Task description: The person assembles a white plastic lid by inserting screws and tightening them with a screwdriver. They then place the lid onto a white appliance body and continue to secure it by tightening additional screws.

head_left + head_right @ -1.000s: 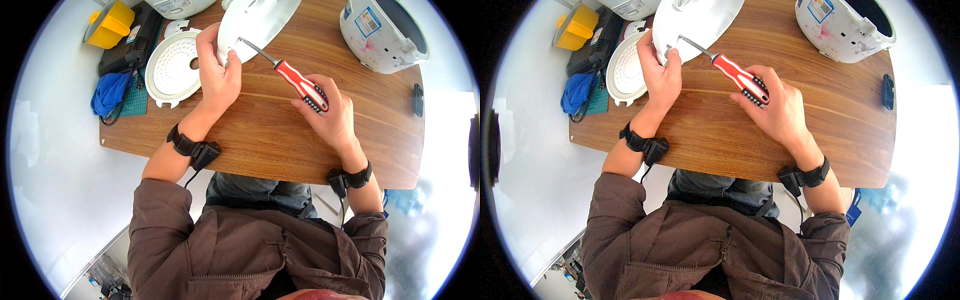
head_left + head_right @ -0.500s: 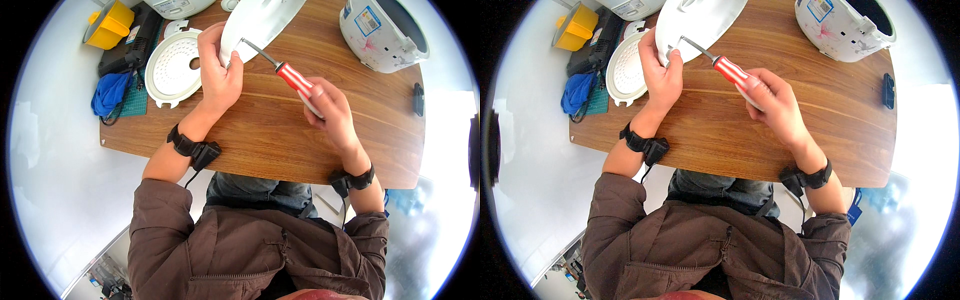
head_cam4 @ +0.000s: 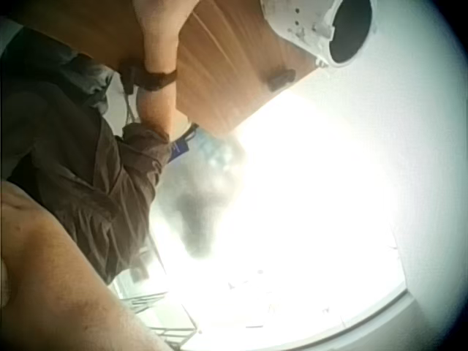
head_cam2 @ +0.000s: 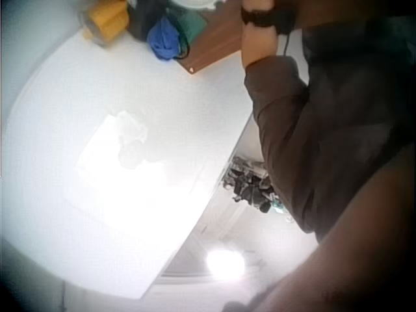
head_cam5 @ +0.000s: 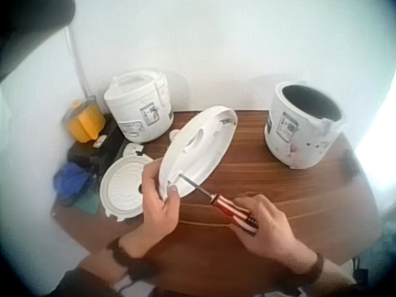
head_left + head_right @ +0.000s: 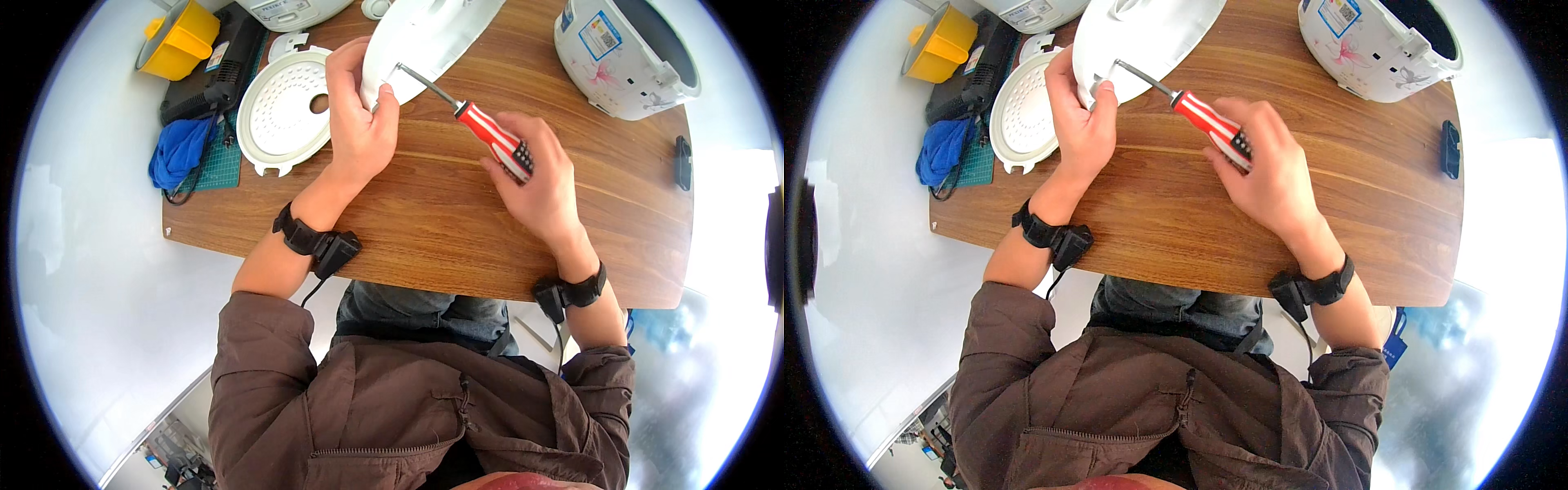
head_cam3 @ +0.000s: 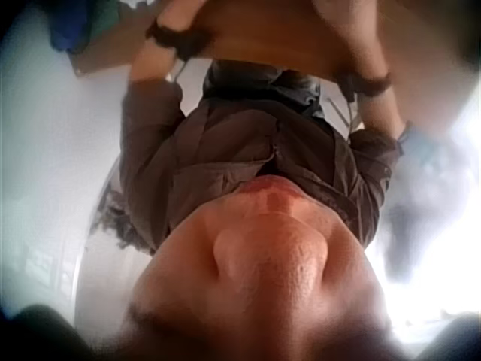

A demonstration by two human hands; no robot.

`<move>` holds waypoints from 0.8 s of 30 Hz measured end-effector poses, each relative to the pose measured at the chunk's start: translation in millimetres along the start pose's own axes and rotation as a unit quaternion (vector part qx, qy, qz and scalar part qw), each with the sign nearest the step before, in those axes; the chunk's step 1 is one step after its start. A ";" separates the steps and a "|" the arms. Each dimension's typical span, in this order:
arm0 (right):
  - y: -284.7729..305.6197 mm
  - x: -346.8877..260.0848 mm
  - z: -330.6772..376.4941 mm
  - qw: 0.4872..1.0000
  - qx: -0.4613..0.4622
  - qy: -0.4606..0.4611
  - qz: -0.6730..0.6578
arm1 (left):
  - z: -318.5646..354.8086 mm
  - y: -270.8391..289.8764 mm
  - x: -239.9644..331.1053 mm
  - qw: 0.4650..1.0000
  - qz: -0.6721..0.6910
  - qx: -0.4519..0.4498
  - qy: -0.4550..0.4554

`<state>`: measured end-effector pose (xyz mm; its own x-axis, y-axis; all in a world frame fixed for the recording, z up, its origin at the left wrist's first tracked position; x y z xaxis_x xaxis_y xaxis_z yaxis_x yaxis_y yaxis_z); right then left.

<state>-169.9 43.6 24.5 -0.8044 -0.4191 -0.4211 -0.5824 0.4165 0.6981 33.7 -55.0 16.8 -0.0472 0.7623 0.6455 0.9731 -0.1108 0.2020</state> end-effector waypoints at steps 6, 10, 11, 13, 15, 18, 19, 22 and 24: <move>-19.7 23.4 12.4 0.890 -0.142 -0.242 -0.360 | -1.5 -2.2 4.2 1.000 -0.007 -0.011 -0.013; -43.9 16.1 32.2 0.665 -0.195 -0.381 -0.612 | -0.7 -1.9 0.4 1.000 0.015 -0.008 -0.005; -45.1 14.8 32.8 0.656 -0.204 -0.381 -0.619 | -1.0 -1.5 0.2 1.000 0.014 -0.008 -0.005; -44.2 13.4 31.6 0.705 -0.198 -0.377 -0.567 | -0.4 -1.7 0.3 1.000 0.012 -0.008 -0.005; -41.5 14.1 29.7 0.781 -0.176 -0.358 -0.481 | -1.5 -3.3 2.6 1.000 0.013 -0.008 -0.007; -21.9 8.4 9.9 0.963 -0.084 -0.149 -0.208 | -2.5 -4.5 6.8 1.000 0.005 -0.017 -0.024; -12.9 -5.7 4.8 0.996 -0.027 -0.042 -0.075 | -2.5 -5.5 7.2 0.999 -0.002 -0.026 -0.030; -9.8 -9.7 7.7 0.997 -0.068 -0.030 0.031 | -3.7 -6.6 8.2 0.998 -0.017 -0.041 -0.045; -13.4 -2.3 9.5 0.988 -0.106 -0.090 -0.059 | -4.3 -7.4 9.6 0.998 -0.017 -0.037 -0.048</move>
<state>-161.3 46.6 10.6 -0.7510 -0.2962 -0.5901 -0.6514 0.1862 0.7356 25.0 -49.6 24.6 -0.0556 0.8237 0.5643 0.9516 -0.1273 0.2796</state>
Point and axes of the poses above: each hand's wrist, its own z-axis away from the middle knuckle, its own y-axis out of the back of the hand, x = y × z, the point moved 8 cm from there along -z, towards the middle knuckle, and after that the axes turned 9 degrees about z, right-handed, at the moved point
